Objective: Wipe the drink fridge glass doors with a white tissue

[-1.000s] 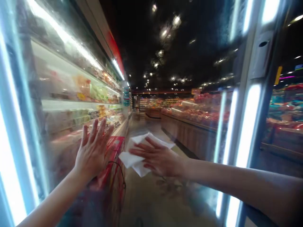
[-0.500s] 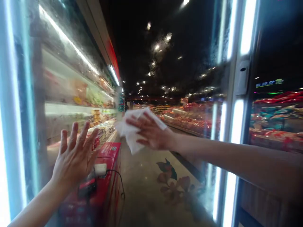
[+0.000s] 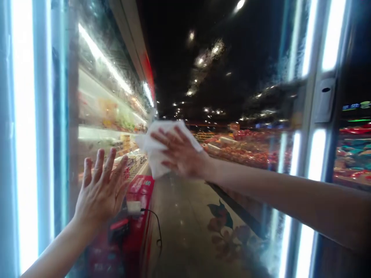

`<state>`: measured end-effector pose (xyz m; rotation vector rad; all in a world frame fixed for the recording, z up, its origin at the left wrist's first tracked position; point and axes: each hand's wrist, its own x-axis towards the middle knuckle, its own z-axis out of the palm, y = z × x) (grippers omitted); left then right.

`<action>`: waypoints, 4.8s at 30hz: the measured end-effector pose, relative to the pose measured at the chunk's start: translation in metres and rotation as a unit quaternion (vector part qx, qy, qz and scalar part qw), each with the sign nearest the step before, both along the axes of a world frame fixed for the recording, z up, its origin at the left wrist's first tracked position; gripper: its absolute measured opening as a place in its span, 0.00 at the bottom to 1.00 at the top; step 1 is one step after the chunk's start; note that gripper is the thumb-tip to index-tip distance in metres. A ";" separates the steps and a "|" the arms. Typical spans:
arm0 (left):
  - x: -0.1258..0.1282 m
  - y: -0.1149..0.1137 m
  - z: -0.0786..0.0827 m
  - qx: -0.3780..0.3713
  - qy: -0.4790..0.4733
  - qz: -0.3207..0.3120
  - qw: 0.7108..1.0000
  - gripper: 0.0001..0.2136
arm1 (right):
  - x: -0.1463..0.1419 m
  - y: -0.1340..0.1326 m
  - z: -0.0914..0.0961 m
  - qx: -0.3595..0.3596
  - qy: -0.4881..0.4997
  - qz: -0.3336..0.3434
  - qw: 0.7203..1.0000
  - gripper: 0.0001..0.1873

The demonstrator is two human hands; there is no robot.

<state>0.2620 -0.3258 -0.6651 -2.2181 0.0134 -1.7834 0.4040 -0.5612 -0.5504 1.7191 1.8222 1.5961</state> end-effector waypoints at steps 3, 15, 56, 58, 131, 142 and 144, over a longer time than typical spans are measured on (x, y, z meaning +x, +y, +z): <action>-0.004 0.003 -0.005 0.004 0.000 0.014 1.000 0.39 | -0.010 0.019 0.027 0.140 0.030 -0.019 0.989 0.32; -0.021 0.023 -0.040 0.015 -0.009 0.047 0.999 0.40 | -0.030 0.061 0.021 0.089 0.031 0.035 0.995 0.31; 0.056 -0.128 -0.167 -0.078 0.055 -0.045 0.994 0.36 | 0.023 -0.059 -0.301 0.339 0.240 -0.051 0.908 0.13; 0.059 -0.135 -0.173 -0.076 0.061 -0.057 0.994 0.35 | 0.026 -0.072 -0.330 0.330 0.233 -0.043 0.914 0.13; -0.017 -0.019 -0.221 -0.128 0.077 0.015 0.989 0.42 | -0.005 -0.009 -0.336 -0.043 0.151 0.095 0.983 0.26; -0.042 0.012 -0.244 -0.171 0.069 0.030 0.982 0.42 | -0.039 0.059 -0.305 -0.019 0.189 0.137 0.972 0.23; -0.043 0.012 -0.244 -0.172 0.067 0.029 0.982 0.43 | -0.043 0.065 -0.293 0.036 0.222 0.106 0.969 0.22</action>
